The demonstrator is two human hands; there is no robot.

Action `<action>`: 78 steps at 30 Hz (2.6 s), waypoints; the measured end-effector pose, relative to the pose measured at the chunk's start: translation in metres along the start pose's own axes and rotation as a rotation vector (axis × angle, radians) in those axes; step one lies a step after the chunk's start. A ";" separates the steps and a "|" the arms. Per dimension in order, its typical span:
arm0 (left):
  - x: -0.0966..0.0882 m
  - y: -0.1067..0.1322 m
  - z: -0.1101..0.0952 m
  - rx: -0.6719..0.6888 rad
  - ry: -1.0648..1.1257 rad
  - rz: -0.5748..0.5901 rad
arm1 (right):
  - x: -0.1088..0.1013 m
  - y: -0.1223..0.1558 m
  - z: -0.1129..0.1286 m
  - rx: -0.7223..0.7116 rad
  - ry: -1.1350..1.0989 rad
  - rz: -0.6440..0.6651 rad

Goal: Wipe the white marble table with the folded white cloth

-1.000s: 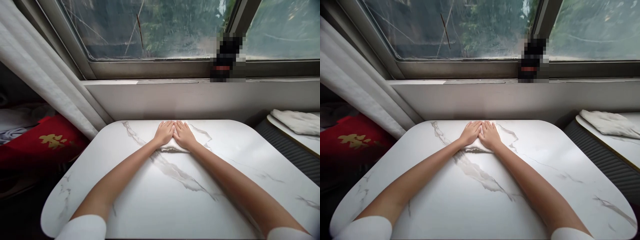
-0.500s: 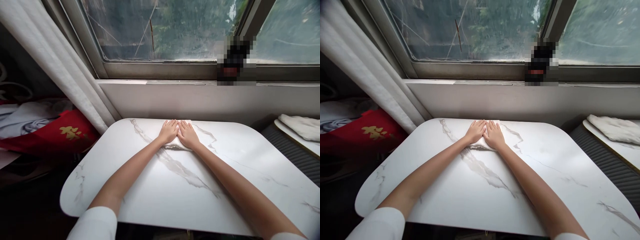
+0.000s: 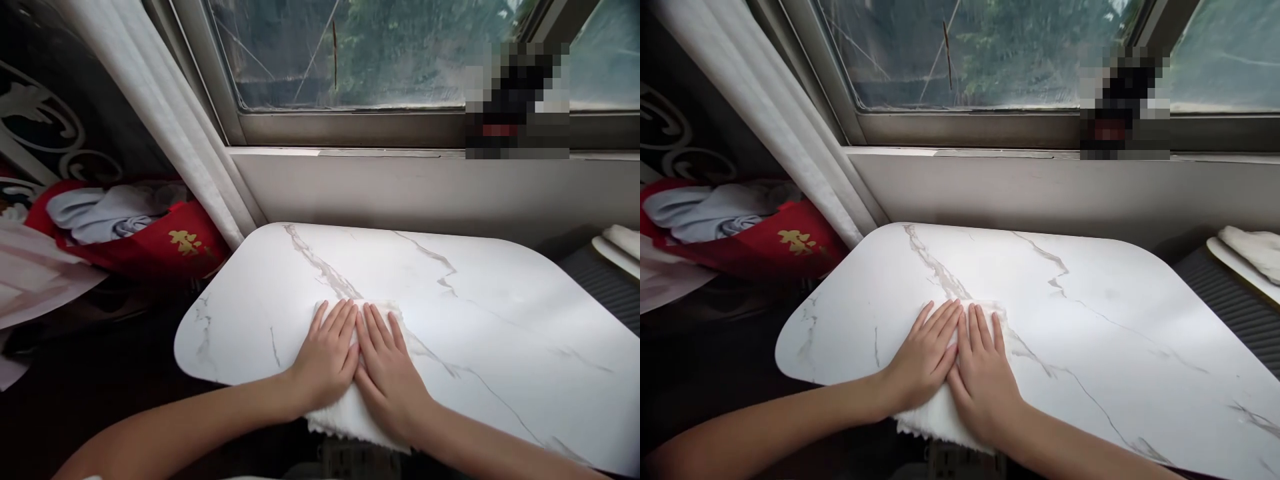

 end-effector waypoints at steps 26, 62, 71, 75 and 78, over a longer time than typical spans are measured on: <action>0.015 -0.194 0.184 -0.180 -0.087 -0.066 | 0.032 -0.237 -0.115 0.189 0.147 -0.006; -0.001 -0.147 0.261 -0.173 -0.131 -0.001 | 0.070 -0.281 -0.043 0.054 0.017 0.033; -0.005 -0.158 0.257 -0.172 -0.384 0.056 | 0.068 -0.295 -0.051 0.070 0.075 -0.018; -0.007 -0.134 0.236 -0.159 -0.386 0.072 | 0.068 -0.267 -0.037 0.073 0.047 0.007; -0.005 -0.096 0.214 -0.131 -0.295 0.091 | 0.066 -0.229 -0.010 0.061 0.010 -0.004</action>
Point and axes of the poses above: each hand's wrist, its own y-axis away from the middle knuckle, its own x-axis out of the palm, z = x × y, the point moved 8 cm from there along -y, towards the middle knuckle, and after that the axes turned 6 degrees about -y, right-handed, at the moved point
